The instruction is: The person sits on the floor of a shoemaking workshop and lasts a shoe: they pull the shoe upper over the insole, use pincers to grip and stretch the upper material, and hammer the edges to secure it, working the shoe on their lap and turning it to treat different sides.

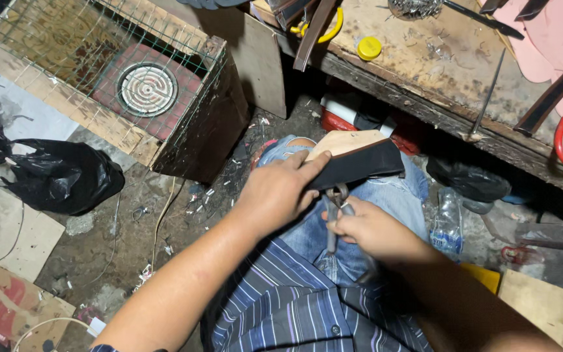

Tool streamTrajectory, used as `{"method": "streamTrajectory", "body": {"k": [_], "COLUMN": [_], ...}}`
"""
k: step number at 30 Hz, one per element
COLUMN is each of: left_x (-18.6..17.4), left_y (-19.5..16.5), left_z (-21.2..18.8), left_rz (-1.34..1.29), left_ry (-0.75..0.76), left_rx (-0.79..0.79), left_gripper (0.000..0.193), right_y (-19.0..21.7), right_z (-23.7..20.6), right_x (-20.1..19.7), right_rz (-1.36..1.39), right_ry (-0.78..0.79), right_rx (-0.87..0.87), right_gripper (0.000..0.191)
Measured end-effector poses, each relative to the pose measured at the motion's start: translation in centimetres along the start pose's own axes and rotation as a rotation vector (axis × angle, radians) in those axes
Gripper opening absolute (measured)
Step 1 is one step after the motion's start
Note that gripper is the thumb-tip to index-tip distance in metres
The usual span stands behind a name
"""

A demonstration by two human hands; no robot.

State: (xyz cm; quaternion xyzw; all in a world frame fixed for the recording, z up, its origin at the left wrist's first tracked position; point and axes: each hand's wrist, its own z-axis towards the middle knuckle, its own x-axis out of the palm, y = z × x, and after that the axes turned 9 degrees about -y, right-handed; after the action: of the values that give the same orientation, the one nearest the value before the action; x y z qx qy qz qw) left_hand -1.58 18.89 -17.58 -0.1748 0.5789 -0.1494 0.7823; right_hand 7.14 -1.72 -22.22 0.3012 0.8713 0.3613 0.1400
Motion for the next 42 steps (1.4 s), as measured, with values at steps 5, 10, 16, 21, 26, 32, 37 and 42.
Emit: {"method": "streamTrajectory", "body": {"k": [5,10,16,21,26,32,37,42], "left_x": [-0.2,-0.5,-0.1,-0.7,-1.6,-1.3,-1.4,-2.2], "left_y": [-0.2,3.3,4.0,2.7,0.8,-2.3,-0.4,3.5], "left_z": [-0.9,1.3,1.3,1.5,1.4,-0.6,0.4,3.3], "left_rz": [0.057,-0.208,-0.233,-0.153,-0.086,0.011,-0.074,-0.124], "left_ry": [0.081,0.257,0.24,0.292,0.27,0.237,0.209,0.289], "left_rx": [-0.026,-0.131,0.021,-0.029,-0.039,-0.09,-0.072,0.08], "left_gripper": [0.067,0.069,0.07,0.068,0.061,0.065,0.063,0.064], "right_y": [-1.0,-1.6,-0.6,0.6,2.6,1.9,0.8,1.7], "right_z": [-2.3,0.6,2.0,-0.5,-2.3,-3.7,-1.1,-0.3], "right_x": [0.9,2.9,0.1,0.6,1.5,1.1,2.8,3.4], "right_rz": [-0.667,-0.538,-0.076,-0.77,-0.943,-1.007,-0.938,-0.91], "right_ry": [-0.318,-0.508,-0.019,-0.212,-0.324,-0.362,-0.539,-0.537], "right_rx": [-0.59,-0.657,-0.161,-0.425,-0.326,-0.496,-0.626,-0.693], "right_gripper": [0.053,0.035,0.041,0.048,0.057,0.054,0.031,0.034]}}
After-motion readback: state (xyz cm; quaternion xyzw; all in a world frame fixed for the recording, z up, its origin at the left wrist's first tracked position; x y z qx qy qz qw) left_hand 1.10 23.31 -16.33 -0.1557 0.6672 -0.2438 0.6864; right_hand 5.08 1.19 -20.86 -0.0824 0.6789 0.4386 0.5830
